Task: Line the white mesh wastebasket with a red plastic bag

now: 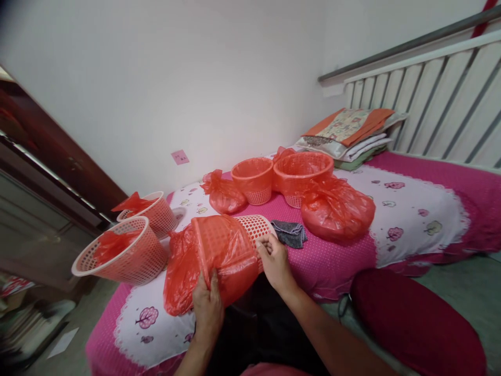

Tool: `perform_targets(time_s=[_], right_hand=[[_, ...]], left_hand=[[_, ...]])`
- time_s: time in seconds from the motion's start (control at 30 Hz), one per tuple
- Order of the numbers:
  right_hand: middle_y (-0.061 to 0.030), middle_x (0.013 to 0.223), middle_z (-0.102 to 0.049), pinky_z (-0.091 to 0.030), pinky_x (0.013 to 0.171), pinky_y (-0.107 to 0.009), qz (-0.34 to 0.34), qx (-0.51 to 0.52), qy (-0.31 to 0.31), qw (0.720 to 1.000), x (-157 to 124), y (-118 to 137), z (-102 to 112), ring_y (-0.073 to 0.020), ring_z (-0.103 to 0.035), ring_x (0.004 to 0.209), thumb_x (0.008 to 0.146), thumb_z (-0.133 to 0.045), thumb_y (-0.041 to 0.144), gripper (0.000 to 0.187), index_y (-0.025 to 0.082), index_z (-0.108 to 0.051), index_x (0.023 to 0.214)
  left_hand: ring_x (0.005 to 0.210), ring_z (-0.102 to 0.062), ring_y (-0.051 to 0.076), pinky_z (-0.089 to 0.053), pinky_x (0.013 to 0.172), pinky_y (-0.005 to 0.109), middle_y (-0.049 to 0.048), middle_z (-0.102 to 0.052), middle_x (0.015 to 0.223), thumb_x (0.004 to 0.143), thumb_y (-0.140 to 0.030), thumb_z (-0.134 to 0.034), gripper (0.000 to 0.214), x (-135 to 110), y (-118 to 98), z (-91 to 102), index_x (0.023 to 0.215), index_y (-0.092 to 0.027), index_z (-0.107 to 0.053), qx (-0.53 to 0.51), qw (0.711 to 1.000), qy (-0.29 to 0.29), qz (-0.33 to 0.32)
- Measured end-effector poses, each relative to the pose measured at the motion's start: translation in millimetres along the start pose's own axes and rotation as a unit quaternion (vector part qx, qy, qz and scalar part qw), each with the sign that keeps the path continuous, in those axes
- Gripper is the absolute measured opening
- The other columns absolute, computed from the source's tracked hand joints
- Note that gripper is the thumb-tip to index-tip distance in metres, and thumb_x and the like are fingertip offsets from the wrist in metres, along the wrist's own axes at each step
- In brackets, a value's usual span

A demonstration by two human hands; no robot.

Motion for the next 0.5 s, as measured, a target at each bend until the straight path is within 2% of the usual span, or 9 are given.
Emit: perform_targets(time_s=[0.1,0.23,0.3,0.37,0.5], right_hand=[[-0.0020,0.080,-0.067,-0.052,0.068,-0.028,0.082,-0.039,0.006,0.996,-9,33,-4,-0.0173,-0.064,0.070,0.096,-0.061,0.042,0.021,0.022,-0.063,0.090],[-0.0001,0.079,-0.066,-0.051,0.065,-0.025,0.102,-0.042,0.108,0.988,-31,61,-35,-0.0143,-0.062,0.069,0.097,-0.061,0.038,0.017,0.022,-0.064,0.089],[0.0003,0.081,-0.067,-0.050,0.065,-0.025,0.087,-0.036,0.137,0.986,-39,62,-49,-0.0139,-0.062,0.069,0.094,-0.066,0.037,0.015,0.022,-0.064,0.093],[0.0012,0.080,-0.066,-0.050,0.065,-0.025,0.059,-0.019,0.150,0.987,-42,55,-59,-0.0135,-0.062,0.069,0.092,-0.067,0.035,0.014,0.022,-0.063,0.093],[0.0038,0.072,-0.061,-0.048,0.062,-0.025,0.000,0.027,0.139,0.990,-41,29,-66,-0.0128,-0.059,0.065,0.088,-0.067,0.032,0.015,0.023,-0.057,0.081]], left_hand=[[0.074,-0.071,0.030,-0.056,0.072,0.044,0.0149,-0.075,0.083,0.101,-0.044,-0.043,0.041,-5,5,-6.0,0.107,-0.014,-0.071,0.055,0.996,-0.021,-0.066],[0.082,-0.076,0.029,-0.060,0.075,0.043,0.0166,-0.079,0.096,0.097,-0.021,-0.043,0.036,-15,2,-16.5,0.123,-0.011,-0.066,0.085,0.978,-0.036,-0.189],[0.088,-0.076,0.027,-0.061,0.079,0.042,0.0147,-0.079,0.102,0.095,-0.013,-0.043,0.036,-21,-4,-21.6,0.123,-0.015,-0.065,0.082,0.965,-0.022,-0.247],[0.085,-0.075,0.025,-0.062,0.078,0.040,0.0115,-0.077,0.097,0.094,-0.008,-0.042,0.035,-26,-7,-25.4,0.120,-0.017,-0.063,0.089,0.953,-0.011,-0.290],[0.079,-0.072,0.024,-0.060,0.074,0.038,0.0091,-0.073,0.090,0.094,-0.007,-0.045,0.030,-35,-3,-33.0,0.118,-0.017,-0.060,0.140,0.929,-0.019,-0.342]])
Point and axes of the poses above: each hand's wrist, its own x-axis towards the middle knuckle, its own z-axis out of the back of the hand, y = z × x, the point moved 8 cm from there along x, towards the middle knuckle
